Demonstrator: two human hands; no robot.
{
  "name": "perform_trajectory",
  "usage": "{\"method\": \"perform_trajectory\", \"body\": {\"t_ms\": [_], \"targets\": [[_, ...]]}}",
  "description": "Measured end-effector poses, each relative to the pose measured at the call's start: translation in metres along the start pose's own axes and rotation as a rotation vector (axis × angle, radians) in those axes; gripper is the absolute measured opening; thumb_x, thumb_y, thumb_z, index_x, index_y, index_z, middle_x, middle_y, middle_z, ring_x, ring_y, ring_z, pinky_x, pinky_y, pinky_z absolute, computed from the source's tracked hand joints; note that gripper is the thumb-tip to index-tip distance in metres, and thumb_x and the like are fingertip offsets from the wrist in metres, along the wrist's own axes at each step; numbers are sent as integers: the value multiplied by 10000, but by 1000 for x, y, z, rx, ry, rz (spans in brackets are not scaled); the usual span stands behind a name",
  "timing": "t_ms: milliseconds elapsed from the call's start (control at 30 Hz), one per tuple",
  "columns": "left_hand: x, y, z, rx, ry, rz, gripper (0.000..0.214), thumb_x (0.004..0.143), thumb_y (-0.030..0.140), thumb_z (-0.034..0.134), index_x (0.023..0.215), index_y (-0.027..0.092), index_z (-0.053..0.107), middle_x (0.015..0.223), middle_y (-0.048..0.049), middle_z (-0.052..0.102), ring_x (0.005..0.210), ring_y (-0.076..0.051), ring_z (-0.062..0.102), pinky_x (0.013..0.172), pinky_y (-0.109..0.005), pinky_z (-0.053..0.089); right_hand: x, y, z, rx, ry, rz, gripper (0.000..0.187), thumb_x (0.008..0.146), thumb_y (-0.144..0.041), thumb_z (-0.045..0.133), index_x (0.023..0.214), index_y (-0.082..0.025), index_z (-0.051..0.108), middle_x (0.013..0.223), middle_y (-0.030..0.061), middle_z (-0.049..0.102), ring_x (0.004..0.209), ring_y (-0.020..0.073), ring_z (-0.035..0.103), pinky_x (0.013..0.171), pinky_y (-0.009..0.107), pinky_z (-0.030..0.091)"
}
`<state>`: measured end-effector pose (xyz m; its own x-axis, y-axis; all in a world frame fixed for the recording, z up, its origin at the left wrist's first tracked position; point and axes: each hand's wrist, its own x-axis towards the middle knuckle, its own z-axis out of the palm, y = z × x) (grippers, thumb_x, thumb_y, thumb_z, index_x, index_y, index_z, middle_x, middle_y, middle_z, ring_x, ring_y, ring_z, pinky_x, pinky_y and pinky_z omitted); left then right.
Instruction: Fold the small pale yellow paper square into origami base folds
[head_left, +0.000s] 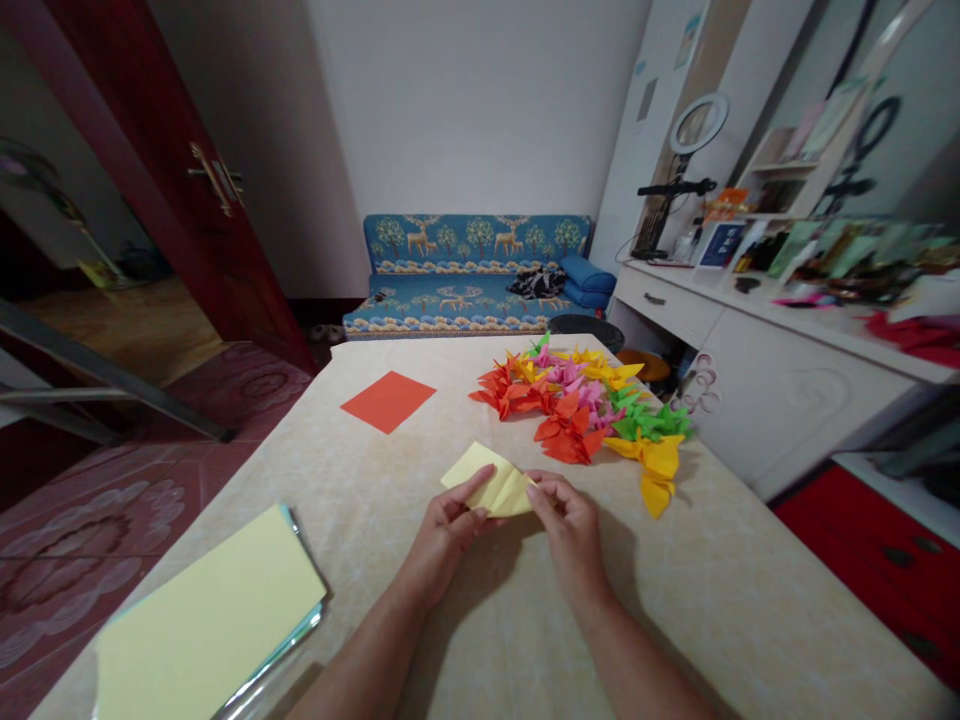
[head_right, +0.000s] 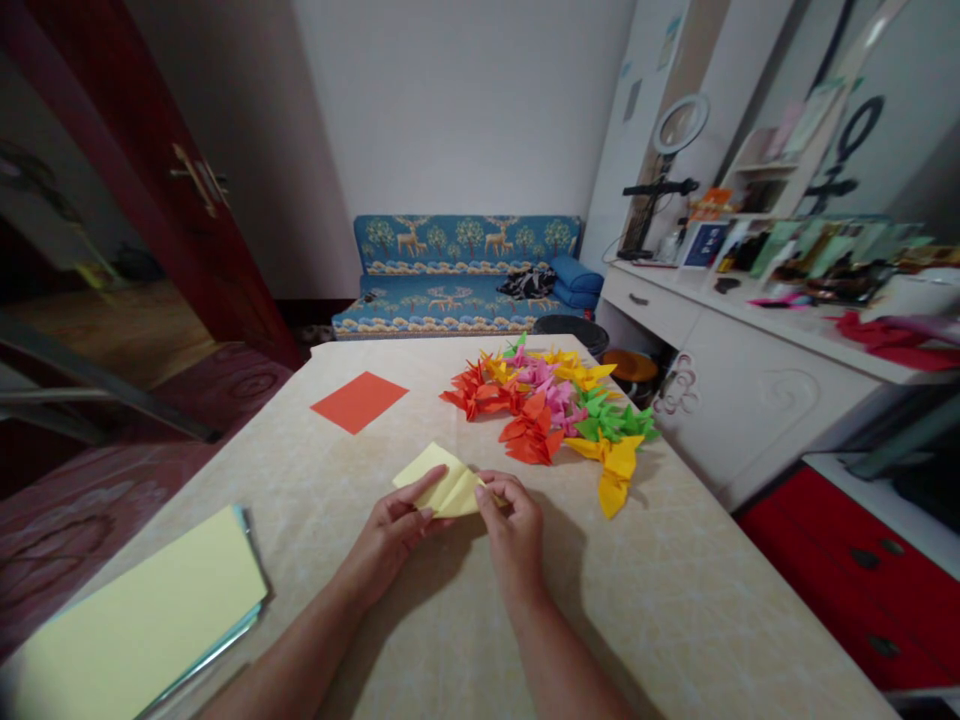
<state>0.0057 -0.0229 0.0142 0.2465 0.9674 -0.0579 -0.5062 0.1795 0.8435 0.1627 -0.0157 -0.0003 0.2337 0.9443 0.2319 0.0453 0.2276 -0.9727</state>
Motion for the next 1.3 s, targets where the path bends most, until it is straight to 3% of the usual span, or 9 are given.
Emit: {"method": "perform_trajectory", "body": {"t_ms": [233,467,933,1300], "targets": [[-3,1,5,103,50,-25,739,637,249,774,1307,141,482,1067,-149,666,871,-218,640,784,-319,483,-1,-1,0,0,44,-9,227,758,-353,604,638,-160,600,920,94,658,819,213,610,688,283,472],[-2,-2,2,135,35,-59,812,619,279,784,1340,131,439,1018,-148,673,761,-203,643,672,-296,494,1,-3,1,-37,8,-41,206,744,-332,607,627,-163,611,879,85,646,808,209,602,680,283,468],[-2,-4,2,201,27,-57,780,632,289,778,1321,108,462,934,-133,692,666,-153,616,577,-229,449,-1,-2,0,-12,1,29,190,727,-323,603,620,-166,594,789,51,642,730,190,583,651,268,454],[0,-6,2,196,16,-40,726,634,272,780,1286,112,503,950,-118,697,689,-134,618,602,-207,453,-2,-6,1,-34,19,-23,220,754,-342,608,623,-167,581,741,34,616,705,177,566,642,258,439]]}}
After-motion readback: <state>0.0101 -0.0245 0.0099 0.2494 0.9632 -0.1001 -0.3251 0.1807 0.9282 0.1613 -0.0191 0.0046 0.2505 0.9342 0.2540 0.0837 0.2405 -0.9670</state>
